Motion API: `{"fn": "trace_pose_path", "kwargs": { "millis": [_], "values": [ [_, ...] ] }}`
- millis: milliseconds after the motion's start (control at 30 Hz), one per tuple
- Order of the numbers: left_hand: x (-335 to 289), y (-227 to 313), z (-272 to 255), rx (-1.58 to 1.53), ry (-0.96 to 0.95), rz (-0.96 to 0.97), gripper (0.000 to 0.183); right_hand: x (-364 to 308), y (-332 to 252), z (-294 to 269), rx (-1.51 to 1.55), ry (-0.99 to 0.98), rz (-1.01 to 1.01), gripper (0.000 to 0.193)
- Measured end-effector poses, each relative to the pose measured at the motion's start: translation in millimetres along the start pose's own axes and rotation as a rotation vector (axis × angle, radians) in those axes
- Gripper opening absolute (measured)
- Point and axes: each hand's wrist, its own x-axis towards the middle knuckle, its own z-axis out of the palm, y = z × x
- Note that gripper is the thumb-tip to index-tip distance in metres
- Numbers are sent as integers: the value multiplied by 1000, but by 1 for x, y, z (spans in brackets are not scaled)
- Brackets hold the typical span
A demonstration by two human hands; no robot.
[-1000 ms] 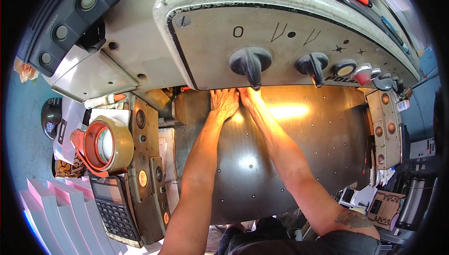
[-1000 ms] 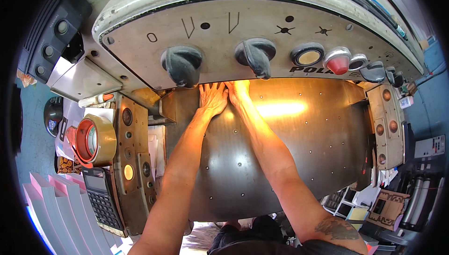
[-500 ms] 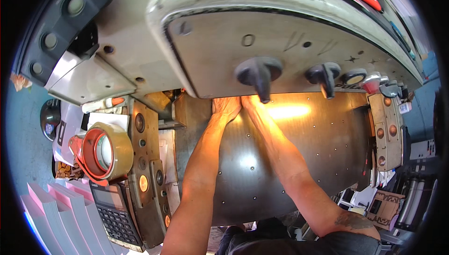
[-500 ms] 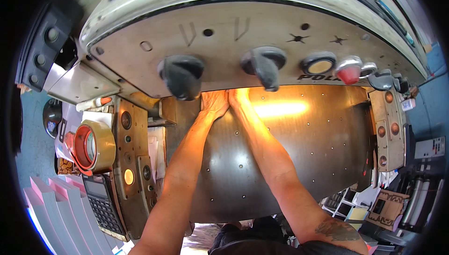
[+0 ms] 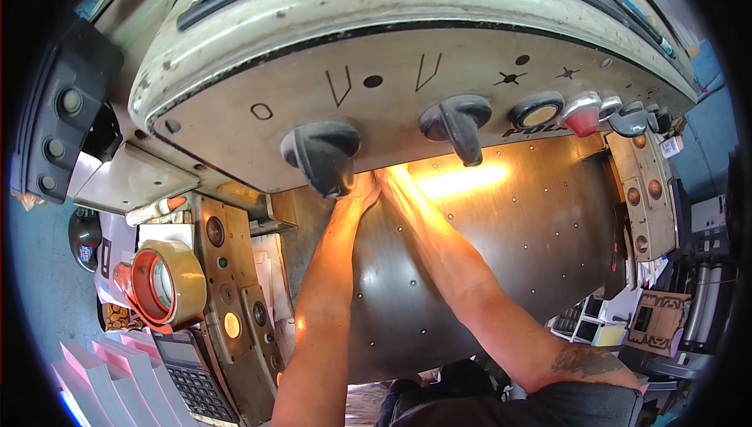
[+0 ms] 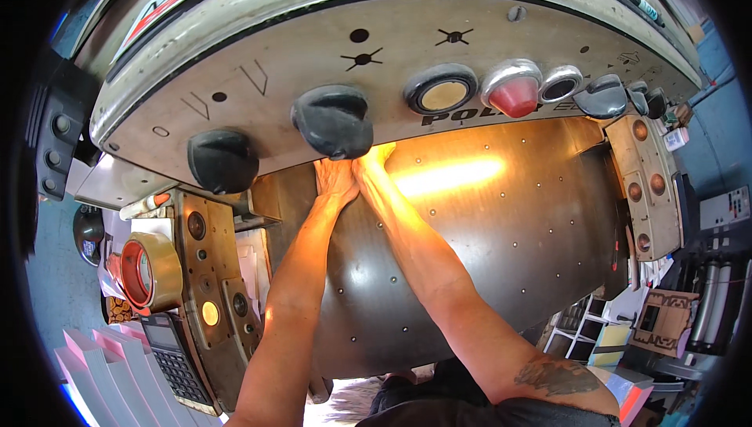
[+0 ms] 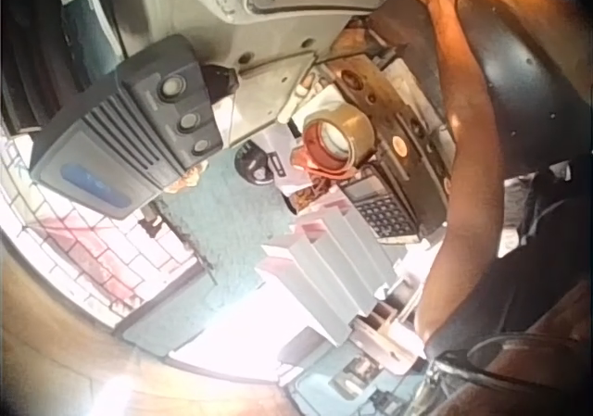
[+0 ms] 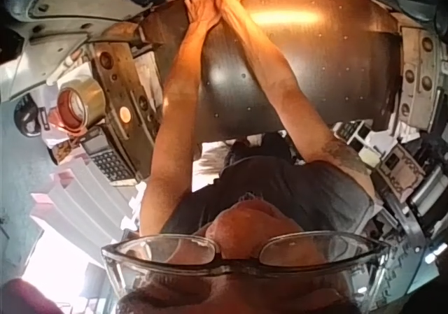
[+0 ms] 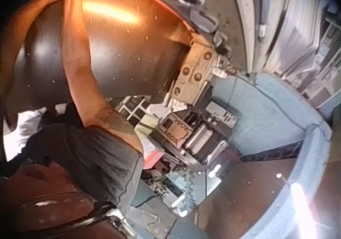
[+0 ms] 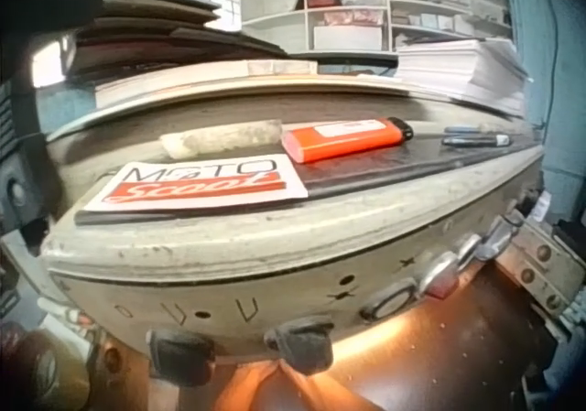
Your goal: Operating a large-scale industrial paper cutting machine to trim stacks of pink and white paper.
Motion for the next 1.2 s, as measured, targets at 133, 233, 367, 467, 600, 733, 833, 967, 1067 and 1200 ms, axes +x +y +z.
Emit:
{"fn": "trace_pose_path", "kwargs": {
  "millis": [133, 233, 367, 467, 600, 733, 833, 967, 1067, 1200],
  "values": [
    [-4, 1, 3, -187, -28, -121, 52, -64, -21, -23, -81, -28, -36, 22],
    [-9, 0, 10, -395, 25, -269, 55, -93, -30, -34, -114, -44, -64, 22],
    [-12, -7, 17, -245, -76, -175, 54, -104, -33, -40, -138, -46, -85, 23],
    [-12, -12, 18, -152, -108, -126, 54, -108, -32, -41, -136, -52, -88, 23],
    [-12, -15, 14, -273, 4, -71, 56, -107, -32, -38, -145, -48, -85, 23],
    [-10, -14, 6, -360, -96, -144, 58, -107, -30, -37, -144, -42, -77, 23],
    [-11, -11, 3, -346, -13, -94, 57, -103, -28, -36, -133, -21, -72, 23],
    [-3, -1, 4, -250, -14, -153, 51, -64, -17, -21, -41, 59, -23, 24],
    [8, 11, 6, -336, -74, -119, 33, -6, -1, 6, 80, 133, 16, 24],
    [10, 19, -4, -172, -161, -171, 41, 57, 18, 36, 192, 210, 46, 24]
  ]
}}
